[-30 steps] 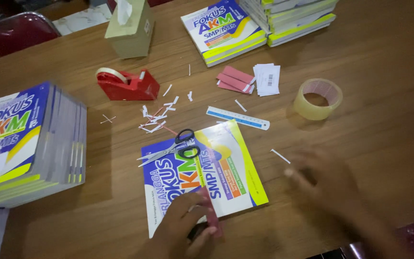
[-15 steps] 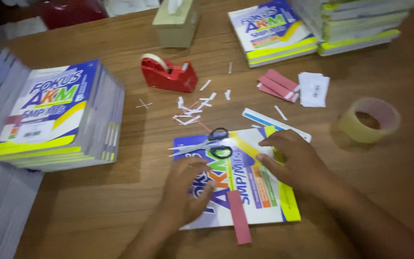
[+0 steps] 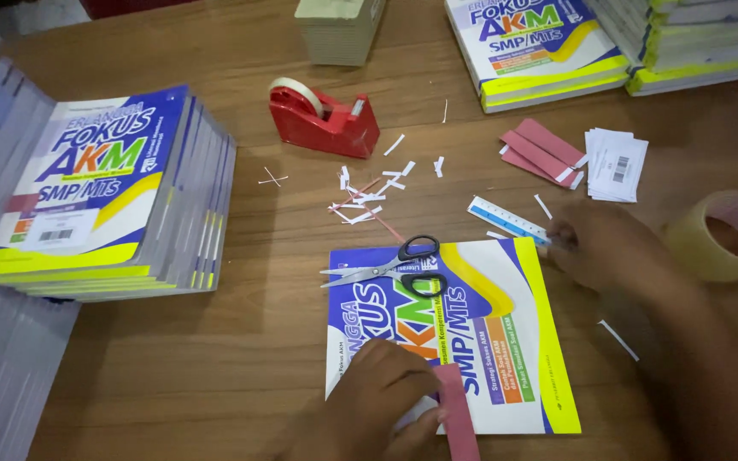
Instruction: Cutting paper strips and applying cataloging labels to the covers of educational books using tape.
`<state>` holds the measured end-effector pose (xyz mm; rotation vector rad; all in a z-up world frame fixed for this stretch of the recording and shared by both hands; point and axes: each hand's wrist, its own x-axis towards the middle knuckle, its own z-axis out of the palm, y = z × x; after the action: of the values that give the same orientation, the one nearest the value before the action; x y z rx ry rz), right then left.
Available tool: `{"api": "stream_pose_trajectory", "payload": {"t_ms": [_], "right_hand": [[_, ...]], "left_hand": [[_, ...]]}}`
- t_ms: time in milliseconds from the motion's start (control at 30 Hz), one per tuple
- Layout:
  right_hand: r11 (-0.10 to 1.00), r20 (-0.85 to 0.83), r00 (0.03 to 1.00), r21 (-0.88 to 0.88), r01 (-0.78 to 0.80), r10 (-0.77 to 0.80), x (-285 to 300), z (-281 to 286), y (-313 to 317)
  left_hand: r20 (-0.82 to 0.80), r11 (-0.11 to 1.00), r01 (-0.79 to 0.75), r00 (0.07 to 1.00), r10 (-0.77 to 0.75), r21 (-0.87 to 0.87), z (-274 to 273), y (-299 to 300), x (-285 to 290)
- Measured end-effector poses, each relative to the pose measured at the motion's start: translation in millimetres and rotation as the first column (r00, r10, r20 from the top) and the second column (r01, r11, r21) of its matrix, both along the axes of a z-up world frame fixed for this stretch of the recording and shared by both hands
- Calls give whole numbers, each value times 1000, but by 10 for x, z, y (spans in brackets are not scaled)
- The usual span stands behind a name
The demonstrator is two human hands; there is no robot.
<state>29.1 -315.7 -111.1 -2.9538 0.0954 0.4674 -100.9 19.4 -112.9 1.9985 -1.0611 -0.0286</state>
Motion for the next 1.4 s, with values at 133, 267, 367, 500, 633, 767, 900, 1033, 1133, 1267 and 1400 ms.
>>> {"api": "stream_pose_trajectory", "payload": {"t_ms": [133, 267, 367, 500, 633, 767, 900, 1033, 1133, 1267, 1400], "right_hand": [[997, -45, 996, 19, 78, -77, -46, 77, 32], [995, 36, 996, 67, 78, -81, -100, 50, 52], [974, 5, 983, 136, 180, -182, -147, -22, 57], [967, -19, 976, 136, 216, -216, -317, 129, 124], [952, 103, 965, 219, 215, -242, -485, -31, -7], [926, 123, 952, 295, 234, -280, -680, -67, -111], [960, 292, 939, 259, 104, -180, -990, -34, -282], [930, 427, 889, 368, -1, -168, -1437, 35, -403], [927, 309, 915, 345, 148, -260, -1625, -134, -604], [890, 159, 929, 377, 257, -336, -1844, -138, -555], [911, 177, 979, 413, 18, -99, -2006, -143, -441]], "left_hand": [[32, 998, -52, 998, 53, -23, -45, -39, -66], [77, 997, -36, 996, 41, -66, 22, -97, -72], [80, 999, -35, 996, 37, -23, 58, -141, -109], [92, 991, -90, 992, 81, 95, 93, -231, -166], [132, 992, -120, 985, 113, 45, 89, -273, -194], [141, 994, -68, 989, 54, 91, 29, -262, -214], [148, 996, 48, 987, -59, 78, 44, -313, -266], [108, 998, 30, 993, -36, 61, 78, -400, -351], [163, 999, -39, 986, 33, 37, 24, -477, -389], [183, 995, -78, 981, 65, 65, -25, -543, -394], [183, 997, -78, 980, 75, 9, 7, -552, -374]]}}
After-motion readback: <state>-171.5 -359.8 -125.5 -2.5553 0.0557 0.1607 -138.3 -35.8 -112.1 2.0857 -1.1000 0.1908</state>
